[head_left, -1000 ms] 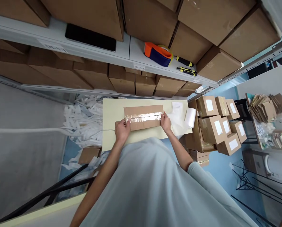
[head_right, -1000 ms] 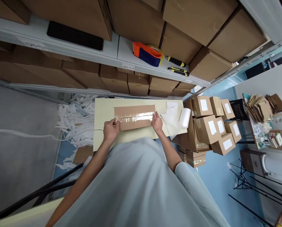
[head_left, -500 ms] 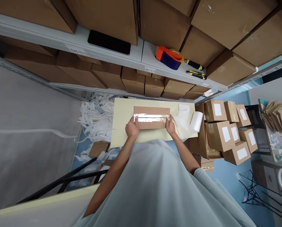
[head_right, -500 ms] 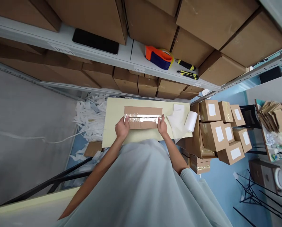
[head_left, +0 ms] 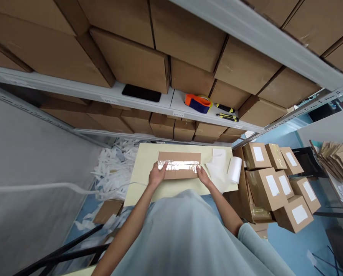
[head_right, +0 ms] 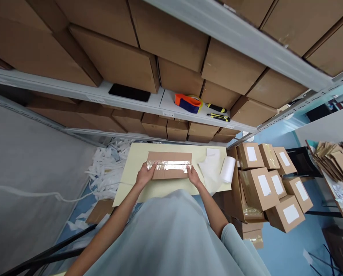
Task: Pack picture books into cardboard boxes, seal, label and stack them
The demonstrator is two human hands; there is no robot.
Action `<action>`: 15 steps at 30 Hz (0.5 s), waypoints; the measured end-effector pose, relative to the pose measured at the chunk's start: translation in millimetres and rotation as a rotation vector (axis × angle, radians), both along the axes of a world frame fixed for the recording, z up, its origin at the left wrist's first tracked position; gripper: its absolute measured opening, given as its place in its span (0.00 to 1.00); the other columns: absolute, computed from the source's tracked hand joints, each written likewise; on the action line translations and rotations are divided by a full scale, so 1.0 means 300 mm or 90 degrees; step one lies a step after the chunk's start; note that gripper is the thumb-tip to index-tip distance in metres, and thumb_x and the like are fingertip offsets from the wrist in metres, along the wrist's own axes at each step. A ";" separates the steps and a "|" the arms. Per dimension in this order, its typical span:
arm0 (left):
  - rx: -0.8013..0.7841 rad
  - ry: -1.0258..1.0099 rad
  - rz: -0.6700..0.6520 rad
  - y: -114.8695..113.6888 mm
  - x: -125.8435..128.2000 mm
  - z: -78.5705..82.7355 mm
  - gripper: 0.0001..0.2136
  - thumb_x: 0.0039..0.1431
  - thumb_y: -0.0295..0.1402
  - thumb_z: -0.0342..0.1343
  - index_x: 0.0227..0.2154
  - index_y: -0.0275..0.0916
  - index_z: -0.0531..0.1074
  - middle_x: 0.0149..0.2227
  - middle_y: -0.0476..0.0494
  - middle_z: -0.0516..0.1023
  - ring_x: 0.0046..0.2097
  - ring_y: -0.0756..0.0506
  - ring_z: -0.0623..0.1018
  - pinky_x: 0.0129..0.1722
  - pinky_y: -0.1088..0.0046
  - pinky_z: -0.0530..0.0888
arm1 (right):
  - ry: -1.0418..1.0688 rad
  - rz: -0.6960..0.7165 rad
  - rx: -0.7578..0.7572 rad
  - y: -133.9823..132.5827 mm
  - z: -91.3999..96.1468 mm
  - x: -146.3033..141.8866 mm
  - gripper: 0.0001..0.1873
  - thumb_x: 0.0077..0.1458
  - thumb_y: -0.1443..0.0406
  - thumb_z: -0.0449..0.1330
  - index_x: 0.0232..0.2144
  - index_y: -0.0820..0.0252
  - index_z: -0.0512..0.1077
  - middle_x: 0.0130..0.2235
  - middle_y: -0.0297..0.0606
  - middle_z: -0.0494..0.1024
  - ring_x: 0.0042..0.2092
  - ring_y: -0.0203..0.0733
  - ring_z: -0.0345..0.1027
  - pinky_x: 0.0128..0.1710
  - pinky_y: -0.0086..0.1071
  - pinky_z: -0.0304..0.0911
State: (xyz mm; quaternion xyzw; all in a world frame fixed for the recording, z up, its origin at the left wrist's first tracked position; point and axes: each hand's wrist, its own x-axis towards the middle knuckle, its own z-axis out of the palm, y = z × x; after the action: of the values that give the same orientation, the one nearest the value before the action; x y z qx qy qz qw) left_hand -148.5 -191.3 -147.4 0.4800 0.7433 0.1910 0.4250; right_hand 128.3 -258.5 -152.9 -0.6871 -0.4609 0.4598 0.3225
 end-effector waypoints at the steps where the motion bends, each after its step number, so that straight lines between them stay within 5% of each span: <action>1: 0.009 -0.003 0.003 0.008 -0.004 0.000 0.26 0.70 0.51 0.54 0.60 0.37 0.73 0.56 0.27 0.85 0.59 0.28 0.84 0.59 0.52 0.79 | 0.001 -0.002 0.008 0.007 -0.009 0.006 0.37 0.71 0.37 0.50 0.59 0.58 0.77 0.65 0.51 0.81 0.70 0.57 0.72 0.74 0.49 0.61; 8: 0.197 0.030 -0.081 0.081 -0.050 0.022 0.18 0.64 0.47 0.59 0.49 0.41 0.78 0.51 0.35 0.86 0.59 0.34 0.81 0.59 0.60 0.78 | -0.001 0.019 0.139 0.063 -0.015 0.073 0.31 0.67 0.44 0.57 0.58 0.58 0.79 0.62 0.51 0.82 0.63 0.58 0.76 0.60 0.48 0.75; 15: 0.026 0.104 -0.080 0.027 -0.031 -0.046 0.14 0.57 0.34 0.65 0.46 0.42 0.75 0.45 0.36 0.88 0.50 0.34 0.87 0.47 0.64 0.81 | -0.166 0.000 0.094 0.023 -0.065 0.109 0.23 0.54 0.66 0.62 0.52 0.56 0.82 0.49 0.44 0.84 0.45 0.48 0.81 0.49 0.41 0.80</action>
State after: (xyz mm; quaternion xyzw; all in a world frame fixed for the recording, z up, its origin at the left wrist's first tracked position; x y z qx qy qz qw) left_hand -157.9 -183.1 -161.1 0.5485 0.7397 0.1392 0.3642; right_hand 161.0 -251.5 -172.5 -0.7156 -0.5315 0.3313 0.3093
